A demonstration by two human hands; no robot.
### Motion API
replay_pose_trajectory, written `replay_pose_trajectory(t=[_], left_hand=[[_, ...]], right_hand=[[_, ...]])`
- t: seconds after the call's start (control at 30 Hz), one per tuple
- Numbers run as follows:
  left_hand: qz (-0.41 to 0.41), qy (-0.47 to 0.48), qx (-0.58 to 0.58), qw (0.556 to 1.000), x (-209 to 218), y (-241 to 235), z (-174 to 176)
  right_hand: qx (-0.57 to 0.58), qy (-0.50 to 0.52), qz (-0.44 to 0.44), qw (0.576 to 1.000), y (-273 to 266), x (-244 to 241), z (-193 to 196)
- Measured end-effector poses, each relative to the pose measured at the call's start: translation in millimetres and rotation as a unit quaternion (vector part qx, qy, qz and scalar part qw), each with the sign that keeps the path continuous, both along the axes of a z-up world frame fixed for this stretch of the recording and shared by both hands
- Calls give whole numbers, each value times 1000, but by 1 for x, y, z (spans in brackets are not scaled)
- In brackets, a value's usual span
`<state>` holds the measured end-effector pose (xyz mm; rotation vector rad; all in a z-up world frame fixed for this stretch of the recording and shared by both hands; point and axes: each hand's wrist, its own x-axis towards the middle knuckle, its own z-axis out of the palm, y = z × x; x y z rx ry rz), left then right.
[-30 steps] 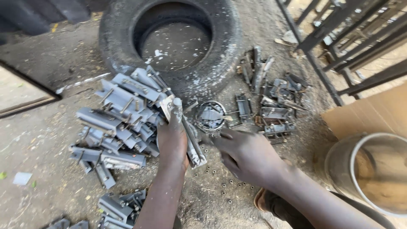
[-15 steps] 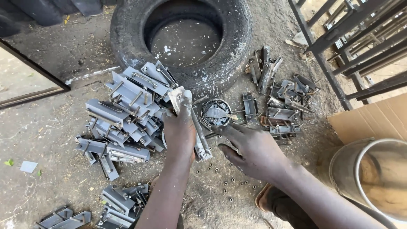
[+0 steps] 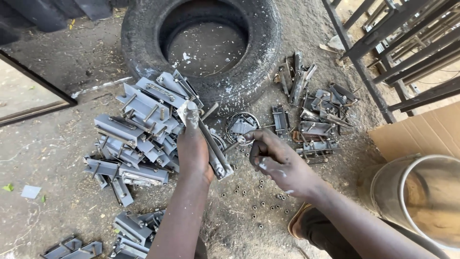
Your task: Painting small metal brackets with a brush and assembling them into a larger structure on the workshop floor.
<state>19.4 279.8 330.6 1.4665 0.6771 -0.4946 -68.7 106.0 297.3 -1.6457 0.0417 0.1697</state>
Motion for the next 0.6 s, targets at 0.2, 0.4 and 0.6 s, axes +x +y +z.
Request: replay_pose_trajectory(t=[0.2, 0.4, 0.6], left_hand=[[-41, -1, -6, 999, -15, -15, 24], [-2, -20, -16, 1000, 3, 5, -18], [64, -76, -98, 990, 6, 26, -29]], right_hand=[[55, 28, -56, 997, 30, 9, 23], [113, 65, -67, 989, 1, 7, 1], [111, 232, -143, 956, -11, 17, -11]])
